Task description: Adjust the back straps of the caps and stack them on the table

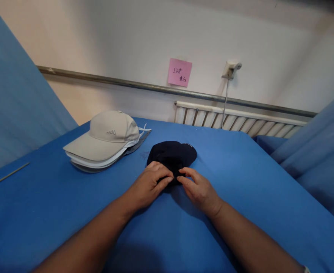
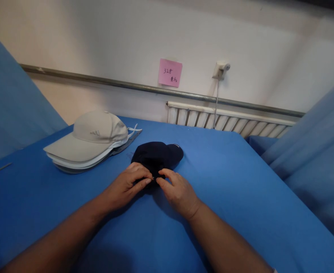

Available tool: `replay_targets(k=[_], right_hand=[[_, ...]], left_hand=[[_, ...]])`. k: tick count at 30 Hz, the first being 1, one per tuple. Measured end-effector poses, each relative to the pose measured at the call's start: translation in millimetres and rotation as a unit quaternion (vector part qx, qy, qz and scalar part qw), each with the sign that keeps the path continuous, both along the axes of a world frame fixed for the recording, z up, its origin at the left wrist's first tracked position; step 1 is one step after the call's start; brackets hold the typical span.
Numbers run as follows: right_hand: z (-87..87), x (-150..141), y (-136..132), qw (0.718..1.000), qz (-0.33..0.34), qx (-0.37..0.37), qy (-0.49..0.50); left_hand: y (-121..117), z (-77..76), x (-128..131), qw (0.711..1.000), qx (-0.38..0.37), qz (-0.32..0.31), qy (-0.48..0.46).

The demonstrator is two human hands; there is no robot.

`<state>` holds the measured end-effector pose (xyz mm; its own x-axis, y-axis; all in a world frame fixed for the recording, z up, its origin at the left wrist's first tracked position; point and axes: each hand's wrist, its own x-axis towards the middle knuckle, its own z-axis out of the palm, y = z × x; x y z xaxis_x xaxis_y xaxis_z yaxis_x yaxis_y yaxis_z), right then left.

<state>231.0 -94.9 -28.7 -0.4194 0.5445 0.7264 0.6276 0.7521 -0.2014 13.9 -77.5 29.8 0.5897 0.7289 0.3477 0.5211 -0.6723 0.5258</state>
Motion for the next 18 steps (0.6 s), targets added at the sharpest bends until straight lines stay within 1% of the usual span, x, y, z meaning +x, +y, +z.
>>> replay_targets(k=[4,7,14,18], right_hand=[[-0.2,-0.8,1.1,1.000,0.003,0.017,0.007],[-0.3,-0.9,1.1,1.000,0.003,0.029,0.007],[1.4,-0.5,0.0,1.000,0.011,0.022,0.014],[3.2,-1.3,0.8,0.999,0.010,0.041,0.022]], left_hand=[[-1.2,-1.7,1.6,1.000,0.017,0.013,0.014],[-1.9,-1.7,1.3,1.000,0.015,0.018,0.011],[-0.9,-0.3,-0.7,0.998,-0.030,0.039,-0.024],[0.6,-1.0,-0.2,0.997,-0.042,0.035,-0.050]])
